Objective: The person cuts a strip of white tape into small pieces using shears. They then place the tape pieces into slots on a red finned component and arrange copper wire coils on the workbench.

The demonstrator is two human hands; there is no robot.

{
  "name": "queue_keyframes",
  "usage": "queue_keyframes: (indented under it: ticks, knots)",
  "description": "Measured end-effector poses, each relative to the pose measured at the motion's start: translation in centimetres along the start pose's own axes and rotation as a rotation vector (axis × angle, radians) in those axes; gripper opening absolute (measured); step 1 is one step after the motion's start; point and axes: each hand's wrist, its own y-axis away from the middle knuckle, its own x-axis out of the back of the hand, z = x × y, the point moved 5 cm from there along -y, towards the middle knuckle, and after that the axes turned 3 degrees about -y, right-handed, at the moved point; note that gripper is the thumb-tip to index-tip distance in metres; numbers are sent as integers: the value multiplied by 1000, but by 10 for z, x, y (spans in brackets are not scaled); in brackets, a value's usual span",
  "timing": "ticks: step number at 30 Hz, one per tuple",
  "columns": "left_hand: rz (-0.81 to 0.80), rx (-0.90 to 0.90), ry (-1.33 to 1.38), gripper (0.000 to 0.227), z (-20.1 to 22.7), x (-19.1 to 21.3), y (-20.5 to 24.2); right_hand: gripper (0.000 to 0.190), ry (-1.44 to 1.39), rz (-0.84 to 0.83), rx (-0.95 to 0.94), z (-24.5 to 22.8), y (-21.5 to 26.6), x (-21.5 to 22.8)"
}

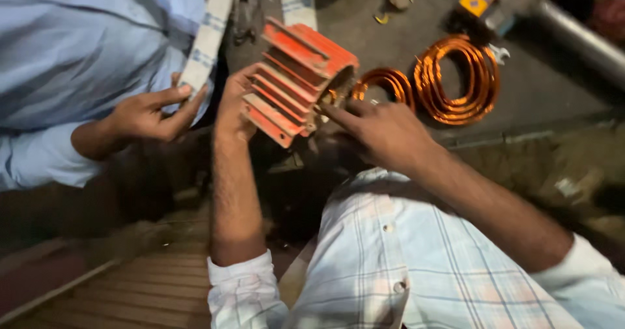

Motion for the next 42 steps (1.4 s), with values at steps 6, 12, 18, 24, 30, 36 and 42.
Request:
queue_keyframes:
  ticks: [6,12,18,24,30,36,42]
  knots:
    - [292,-171,23,34,-13,13,45,60,-115,-16,15,-49,38,26]
    - [389,-351,260,45,-25,6,69,43,-121,-96,-13,-77,21,7]
    - [253,-422,289,58,3,23,47,37,-103,-34,-52,-79,27,14]
    - [154,-393,414,56,42,16,14,27,-82,127,2,-72,45,24]
    - [146,-574,803,43,41,51,25,27,-214,311,-106,-58,66,46]
    - [398,-505,32,36,8,109,-26,24,-132,355,-135,-53,69,46]
    - [439,-317,-654,38,18,122,-115,27,-113,325,-249,-59,75,33]
